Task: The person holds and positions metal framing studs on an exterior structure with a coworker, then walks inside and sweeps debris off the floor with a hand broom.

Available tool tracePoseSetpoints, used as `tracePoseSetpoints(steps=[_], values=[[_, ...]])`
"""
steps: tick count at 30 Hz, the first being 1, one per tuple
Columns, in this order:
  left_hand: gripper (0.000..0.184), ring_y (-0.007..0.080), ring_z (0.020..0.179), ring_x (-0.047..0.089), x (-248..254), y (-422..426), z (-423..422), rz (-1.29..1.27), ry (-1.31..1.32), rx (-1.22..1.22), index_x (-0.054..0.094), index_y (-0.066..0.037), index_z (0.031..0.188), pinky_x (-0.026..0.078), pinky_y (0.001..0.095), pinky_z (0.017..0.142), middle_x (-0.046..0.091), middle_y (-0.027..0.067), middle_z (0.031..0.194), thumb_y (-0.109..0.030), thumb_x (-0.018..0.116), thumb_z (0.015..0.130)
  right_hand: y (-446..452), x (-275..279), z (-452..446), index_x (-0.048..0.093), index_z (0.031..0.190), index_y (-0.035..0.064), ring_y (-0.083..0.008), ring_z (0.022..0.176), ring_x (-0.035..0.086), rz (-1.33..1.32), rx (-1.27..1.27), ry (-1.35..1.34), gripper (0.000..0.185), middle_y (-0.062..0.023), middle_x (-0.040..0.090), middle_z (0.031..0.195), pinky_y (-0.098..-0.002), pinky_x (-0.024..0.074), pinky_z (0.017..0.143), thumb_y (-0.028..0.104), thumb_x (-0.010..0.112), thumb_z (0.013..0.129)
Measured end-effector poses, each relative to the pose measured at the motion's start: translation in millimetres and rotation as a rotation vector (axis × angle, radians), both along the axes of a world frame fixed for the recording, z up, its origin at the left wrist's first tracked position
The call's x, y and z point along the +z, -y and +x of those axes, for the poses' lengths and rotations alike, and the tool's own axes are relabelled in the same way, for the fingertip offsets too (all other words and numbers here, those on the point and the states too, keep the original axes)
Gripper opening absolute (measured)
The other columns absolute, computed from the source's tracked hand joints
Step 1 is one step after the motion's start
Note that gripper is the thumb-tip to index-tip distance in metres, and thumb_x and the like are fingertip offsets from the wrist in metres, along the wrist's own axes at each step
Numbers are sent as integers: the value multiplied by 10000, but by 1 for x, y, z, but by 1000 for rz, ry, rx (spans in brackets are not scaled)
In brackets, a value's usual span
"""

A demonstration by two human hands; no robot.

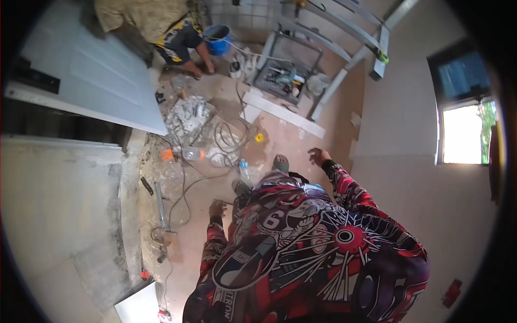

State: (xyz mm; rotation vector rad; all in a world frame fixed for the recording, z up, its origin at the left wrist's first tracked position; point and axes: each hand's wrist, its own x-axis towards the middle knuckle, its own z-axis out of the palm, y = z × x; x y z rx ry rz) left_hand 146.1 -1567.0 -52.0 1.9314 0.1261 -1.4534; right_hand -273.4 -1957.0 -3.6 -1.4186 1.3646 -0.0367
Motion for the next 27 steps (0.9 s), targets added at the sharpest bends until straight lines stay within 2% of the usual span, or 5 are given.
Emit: tracePoseSetpoints(steps=[8, 15, 18, 21, 27], values=[[348, 232, 857, 719, 16, -15, 10, 219, 76, -191, 629, -120, 1207, 556, 427, 650, 729, 86, 1028, -324, 564, 934, -63, 12, -39, 667, 1194, 60, -244, 775, 709, 220, -206, -114, 296, -123, 710, 888, -388, 604, 649, 66, 587, 909], [328, 201, 774, 714, 30, 22, 19, 196, 139, -210, 641, -117, 1199, 537, 366, 560, 732, 75, 988, -310, 594, 938, -115, -50, -125, 615, 1274, 147, -428, 987, 669, 546, -334, -178, 419, -173, 674, 1206, -639, 450, 826, 358, 411, 976], [321, 206, 788, 716, 18, 33, 19, 118, 157, -289, 631, -97, 1187, 541, 365, 571, 734, 91, 989, -330, 578, 972, -107, -47, -133, 675, 1150, 42, -248, 764, 705, 727, -738, 75, 232, -131, 705, 906, -362, 575, 610, 93, 554, 959], [310, 223, 848, 732, -9, 47, 20, -40, 236, -457, 619, -52, 1128, 569, 387, 615, 738, 124, 996, -333, 546, 1017, -96, -46, -111, 622, 1256, 47, -344, 857, 708, 326, -324, -61, 350, -193, 708, 1091, -462, 549, 683, 172, 540, 940], [233, 193, 788, 726, -28, 91, 24, -137, 410, -522, 670, -14, 1080, 614, 328, 679, 734, 119, 924, -203, 563, 996, -33, -24, -63, 695, 1140, 49, -163, 643, 686, 150, -223, -101, 257, -103, 741, 852, -316, 557, 577, 134, 601, 916]])
